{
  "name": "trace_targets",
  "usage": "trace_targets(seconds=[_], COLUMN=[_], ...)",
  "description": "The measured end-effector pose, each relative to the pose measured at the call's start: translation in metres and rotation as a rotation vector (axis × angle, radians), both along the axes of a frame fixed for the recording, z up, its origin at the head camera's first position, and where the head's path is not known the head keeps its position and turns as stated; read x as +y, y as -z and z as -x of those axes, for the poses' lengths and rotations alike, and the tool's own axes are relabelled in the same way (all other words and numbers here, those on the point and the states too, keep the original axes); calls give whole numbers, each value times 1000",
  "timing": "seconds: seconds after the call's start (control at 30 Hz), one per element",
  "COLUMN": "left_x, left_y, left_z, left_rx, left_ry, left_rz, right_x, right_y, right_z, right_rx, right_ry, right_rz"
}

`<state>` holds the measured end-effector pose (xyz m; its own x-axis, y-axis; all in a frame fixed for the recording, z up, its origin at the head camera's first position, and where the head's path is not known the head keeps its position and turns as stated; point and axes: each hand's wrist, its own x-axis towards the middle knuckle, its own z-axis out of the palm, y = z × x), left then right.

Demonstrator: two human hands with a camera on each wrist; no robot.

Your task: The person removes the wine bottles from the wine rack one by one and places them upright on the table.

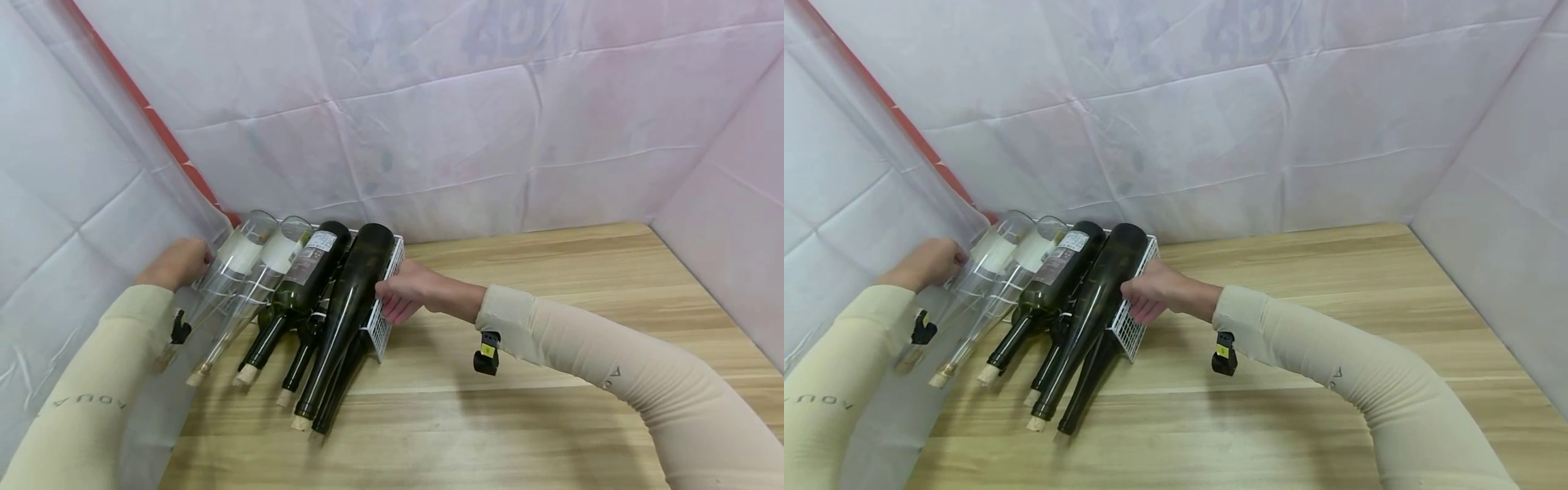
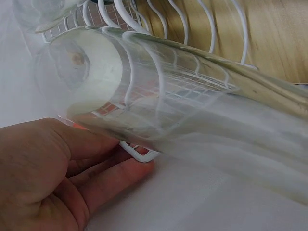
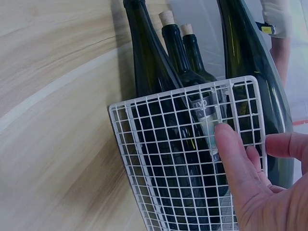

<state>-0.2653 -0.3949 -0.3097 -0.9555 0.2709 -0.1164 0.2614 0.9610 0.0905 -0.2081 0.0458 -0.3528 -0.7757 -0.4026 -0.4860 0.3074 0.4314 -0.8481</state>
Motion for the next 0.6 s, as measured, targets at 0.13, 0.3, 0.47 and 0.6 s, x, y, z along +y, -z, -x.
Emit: trace_targets(seconds=[0.13, 0.3, 0.47, 0.6], left_x=[-2, -2, -1, 3], left_y=[-1, -2, -3, -5], left_z=[1, 1, -4, -6], left_rx=[-13, -42, -63, -70], left_ry=[-23, -45, -31, -12], left_rz=[-2, 22, 27, 28], right_x=[-2, -1, 3, 8], right_y=[-1, -2, 1, 1], right_z=[2, 3, 3, 2], right_rx=[-3, -7, -18, -11], right_ry=[-12, -12, -18, -32], right_rz=[9, 7, 6, -7])
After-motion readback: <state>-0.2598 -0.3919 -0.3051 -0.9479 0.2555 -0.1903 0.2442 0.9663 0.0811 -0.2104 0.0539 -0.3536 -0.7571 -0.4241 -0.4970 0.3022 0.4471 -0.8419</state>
